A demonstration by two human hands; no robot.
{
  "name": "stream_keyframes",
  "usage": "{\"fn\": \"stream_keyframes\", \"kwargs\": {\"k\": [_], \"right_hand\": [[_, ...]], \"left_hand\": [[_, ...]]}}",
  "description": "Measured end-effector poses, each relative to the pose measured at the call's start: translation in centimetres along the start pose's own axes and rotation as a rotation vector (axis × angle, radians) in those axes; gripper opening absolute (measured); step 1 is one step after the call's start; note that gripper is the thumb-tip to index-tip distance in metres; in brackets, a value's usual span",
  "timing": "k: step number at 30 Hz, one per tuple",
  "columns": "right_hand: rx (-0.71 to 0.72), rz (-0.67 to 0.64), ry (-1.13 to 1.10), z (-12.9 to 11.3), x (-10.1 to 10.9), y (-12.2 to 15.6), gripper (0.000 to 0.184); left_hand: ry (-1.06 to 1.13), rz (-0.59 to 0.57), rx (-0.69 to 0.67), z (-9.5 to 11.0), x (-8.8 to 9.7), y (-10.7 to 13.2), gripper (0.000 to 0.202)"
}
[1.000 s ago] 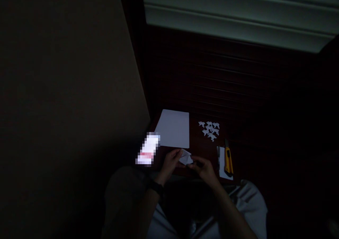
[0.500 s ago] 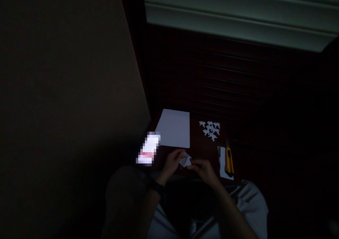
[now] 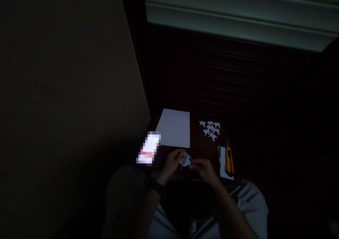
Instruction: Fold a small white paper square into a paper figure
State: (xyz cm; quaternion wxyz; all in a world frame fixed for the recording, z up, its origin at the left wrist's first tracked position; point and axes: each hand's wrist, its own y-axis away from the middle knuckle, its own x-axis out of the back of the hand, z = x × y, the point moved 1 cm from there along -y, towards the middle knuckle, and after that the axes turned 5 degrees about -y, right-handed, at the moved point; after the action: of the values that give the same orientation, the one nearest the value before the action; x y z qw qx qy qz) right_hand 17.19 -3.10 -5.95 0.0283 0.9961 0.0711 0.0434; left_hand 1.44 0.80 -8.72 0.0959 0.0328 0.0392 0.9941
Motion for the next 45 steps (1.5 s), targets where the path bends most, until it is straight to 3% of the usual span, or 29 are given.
{"fn": "stream_keyframes", "kwargs": {"k": [13, 32, 40, 45], "right_hand": [[0.032, -0.017, 0.043, 0.5, 0.2, 0.0, 0.016], [-0.067, -0.097, 0.019, 0.7, -0.2, 0.3, 0.027], [-0.018, 0.170, 0.078, 2.5, -0.4, -0.1, 0.026], [-0.028, 0.265, 0.132, 3.5, 0.0, -0.2, 0.026]], "left_hand": [[-0.004, -0.020, 0.009, -0.4, 0.0, 0.0, 0.041], [-0.062, 0.026, -0.048, -0.3, -0.1, -0.1, 0.037], [0.067, 0.056, 0.004, -0.9, -0.7, -0.1, 0.037], [0.128, 0.053, 0.032, -0.8, -0.9, 0.0, 0.039]]}}
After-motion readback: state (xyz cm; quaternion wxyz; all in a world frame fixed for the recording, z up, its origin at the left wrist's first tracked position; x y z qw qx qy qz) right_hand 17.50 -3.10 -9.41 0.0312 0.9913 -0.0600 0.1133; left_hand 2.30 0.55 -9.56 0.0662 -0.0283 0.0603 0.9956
